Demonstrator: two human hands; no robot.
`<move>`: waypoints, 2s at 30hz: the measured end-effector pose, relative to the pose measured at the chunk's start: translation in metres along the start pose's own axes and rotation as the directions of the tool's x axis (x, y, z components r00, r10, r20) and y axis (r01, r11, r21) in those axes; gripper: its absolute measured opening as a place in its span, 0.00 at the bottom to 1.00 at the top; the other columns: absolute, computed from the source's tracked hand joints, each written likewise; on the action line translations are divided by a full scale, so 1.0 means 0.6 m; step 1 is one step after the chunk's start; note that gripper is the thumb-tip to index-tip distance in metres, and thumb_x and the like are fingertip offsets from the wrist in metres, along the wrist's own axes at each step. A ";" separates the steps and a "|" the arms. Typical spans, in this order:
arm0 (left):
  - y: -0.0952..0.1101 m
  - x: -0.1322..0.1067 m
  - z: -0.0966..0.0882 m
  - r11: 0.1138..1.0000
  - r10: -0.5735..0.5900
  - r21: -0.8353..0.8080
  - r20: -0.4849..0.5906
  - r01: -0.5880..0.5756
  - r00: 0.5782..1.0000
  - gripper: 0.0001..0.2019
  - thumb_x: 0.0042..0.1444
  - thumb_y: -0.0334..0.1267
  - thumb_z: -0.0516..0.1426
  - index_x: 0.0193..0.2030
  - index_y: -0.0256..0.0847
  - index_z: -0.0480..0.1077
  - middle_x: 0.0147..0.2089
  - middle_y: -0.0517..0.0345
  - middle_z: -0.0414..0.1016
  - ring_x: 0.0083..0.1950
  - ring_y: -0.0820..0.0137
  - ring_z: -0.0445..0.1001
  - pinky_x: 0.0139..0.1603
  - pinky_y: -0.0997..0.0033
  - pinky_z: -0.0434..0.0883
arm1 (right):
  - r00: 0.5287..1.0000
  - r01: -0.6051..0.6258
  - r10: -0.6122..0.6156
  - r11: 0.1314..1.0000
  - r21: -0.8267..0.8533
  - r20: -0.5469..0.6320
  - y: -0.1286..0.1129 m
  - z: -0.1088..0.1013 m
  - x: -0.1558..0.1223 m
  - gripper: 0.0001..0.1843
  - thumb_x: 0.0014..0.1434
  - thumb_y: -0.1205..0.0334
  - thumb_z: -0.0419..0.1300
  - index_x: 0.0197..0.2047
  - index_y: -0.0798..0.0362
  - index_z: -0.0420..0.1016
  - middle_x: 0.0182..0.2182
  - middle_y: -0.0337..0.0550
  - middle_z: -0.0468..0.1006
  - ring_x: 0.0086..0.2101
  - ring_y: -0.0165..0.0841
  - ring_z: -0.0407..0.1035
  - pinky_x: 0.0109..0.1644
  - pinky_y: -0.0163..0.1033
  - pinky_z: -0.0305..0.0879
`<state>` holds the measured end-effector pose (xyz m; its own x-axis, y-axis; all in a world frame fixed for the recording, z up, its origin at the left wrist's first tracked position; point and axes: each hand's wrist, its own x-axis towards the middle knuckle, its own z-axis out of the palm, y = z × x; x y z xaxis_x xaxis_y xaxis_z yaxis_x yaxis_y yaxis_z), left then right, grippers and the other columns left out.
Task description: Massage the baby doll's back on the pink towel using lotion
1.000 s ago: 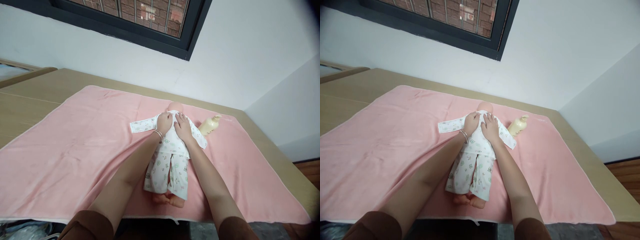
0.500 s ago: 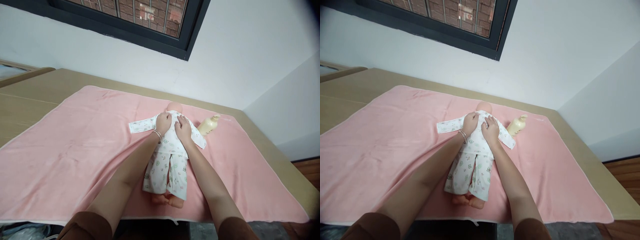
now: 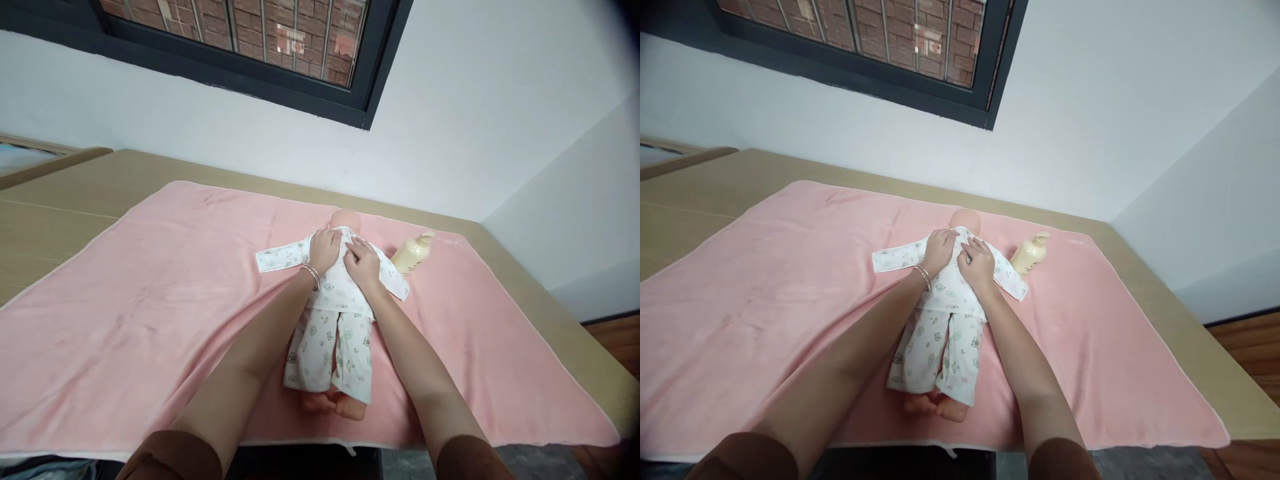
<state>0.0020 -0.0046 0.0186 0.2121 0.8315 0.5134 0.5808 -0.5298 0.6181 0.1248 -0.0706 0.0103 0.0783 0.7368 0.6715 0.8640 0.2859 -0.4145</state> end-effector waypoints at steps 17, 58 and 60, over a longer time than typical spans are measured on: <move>0.000 -0.002 -0.003 0.992 -0.028 0.128 0.097 0.016 0.995 0.17 0.64 0.40 0.50 0.55 0.40 0.73 0.56 0.50 0.76 0.58 0.59 0.71 0.64 0.58 0.65 | 0.971 -0.095 0.125 0.984 -0.152 0.206 0.009 0.001 0.021 0.26 0.62 0.65 0.50 0.62 0.61 0.69 0.62 0.56 0.68 0.63 0.49 0.59 0.69 0.56 0.51; 0.008 -0.048 -0.010 0.985 -0.007 0.175 -0.047 0.015 0.999 0.19 0.64 0.41 0.51 0.57 0.36 0.71 0.59 0.43 0.71 0.62 0.57 0.67 0.67 0.55 0.63 | 0.990 -0.079 0.090 0.991 -0.106 0.109 0.015 -0.001 0.014 0.23 0.63 0.62 0.50 0.57 0.57 0.75 0.57 0.52 0.74 0.58 0.44 0.65 0.66 0.52 0.57; 0.004 -0.043 -0.010 0.984 0.015 0.175 0.012 -0.017 1.000 0.19 0.64 0.42 0.51 0.59 0.38 0.69 0.61 0.44 0.70 0.63 0.57 0.66 0.67 0.53 0.62 | 0.980 -0.035 0.058 0.992 -0.122 0.193 0.023 0.000 0.019 0.24 0.65 0.62 0.48 0.61 0.57 0.71 0.61 0.54 0.70 0.62 0.45 0.61 0.68 0.55 0.52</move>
<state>-0.0067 -0.0284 0.0102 0.2304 0.8255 0.5152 0.7056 -0.5063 0.4958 0.1374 -0.0582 0.0121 0.0310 0.8563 0.5155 0.9151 0.1831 -0.3592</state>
